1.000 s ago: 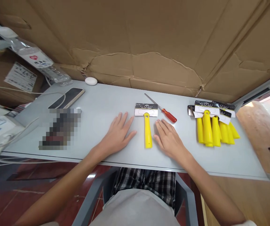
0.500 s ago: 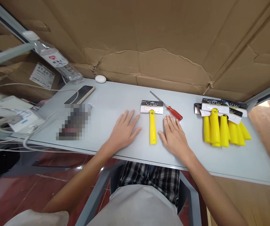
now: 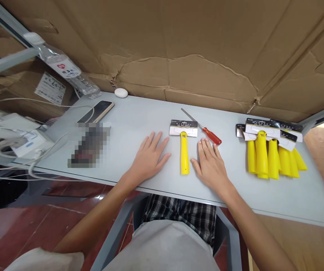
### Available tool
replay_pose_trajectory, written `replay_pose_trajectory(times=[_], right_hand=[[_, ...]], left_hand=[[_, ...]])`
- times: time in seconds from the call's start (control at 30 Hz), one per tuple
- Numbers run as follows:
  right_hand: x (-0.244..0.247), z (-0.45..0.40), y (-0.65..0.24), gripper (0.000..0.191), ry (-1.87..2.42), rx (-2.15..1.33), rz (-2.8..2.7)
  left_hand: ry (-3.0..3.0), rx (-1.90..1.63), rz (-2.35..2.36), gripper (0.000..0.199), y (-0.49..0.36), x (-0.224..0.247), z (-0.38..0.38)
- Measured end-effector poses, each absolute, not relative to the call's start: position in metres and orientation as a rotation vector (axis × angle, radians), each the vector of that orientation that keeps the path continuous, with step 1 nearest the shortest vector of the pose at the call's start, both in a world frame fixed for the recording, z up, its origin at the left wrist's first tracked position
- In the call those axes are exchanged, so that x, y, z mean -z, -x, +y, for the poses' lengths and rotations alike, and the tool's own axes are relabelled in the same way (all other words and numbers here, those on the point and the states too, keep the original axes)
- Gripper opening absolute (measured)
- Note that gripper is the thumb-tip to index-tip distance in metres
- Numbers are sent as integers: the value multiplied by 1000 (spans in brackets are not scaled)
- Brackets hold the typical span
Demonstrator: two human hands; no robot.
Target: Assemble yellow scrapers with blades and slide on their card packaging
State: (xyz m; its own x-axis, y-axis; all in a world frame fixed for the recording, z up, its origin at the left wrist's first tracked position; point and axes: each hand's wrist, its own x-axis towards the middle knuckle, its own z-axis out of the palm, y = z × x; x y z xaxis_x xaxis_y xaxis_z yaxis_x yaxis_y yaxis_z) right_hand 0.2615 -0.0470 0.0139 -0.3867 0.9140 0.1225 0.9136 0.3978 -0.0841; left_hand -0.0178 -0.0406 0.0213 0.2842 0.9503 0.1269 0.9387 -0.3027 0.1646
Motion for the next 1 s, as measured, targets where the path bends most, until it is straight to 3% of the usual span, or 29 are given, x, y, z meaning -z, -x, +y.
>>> replay_pose_trajectory(times=[0.53, 1.0], right_hand=[[-10, -48, -261, 83, 1661, 7, -2434], [-13, -48, -259, 79, 1714, 18, -2423]], left_hand=[[-2462, -331, 1823, 66, 18, -21, -41], [-2476, -307, 1829, 67, 18, -21, -42]])
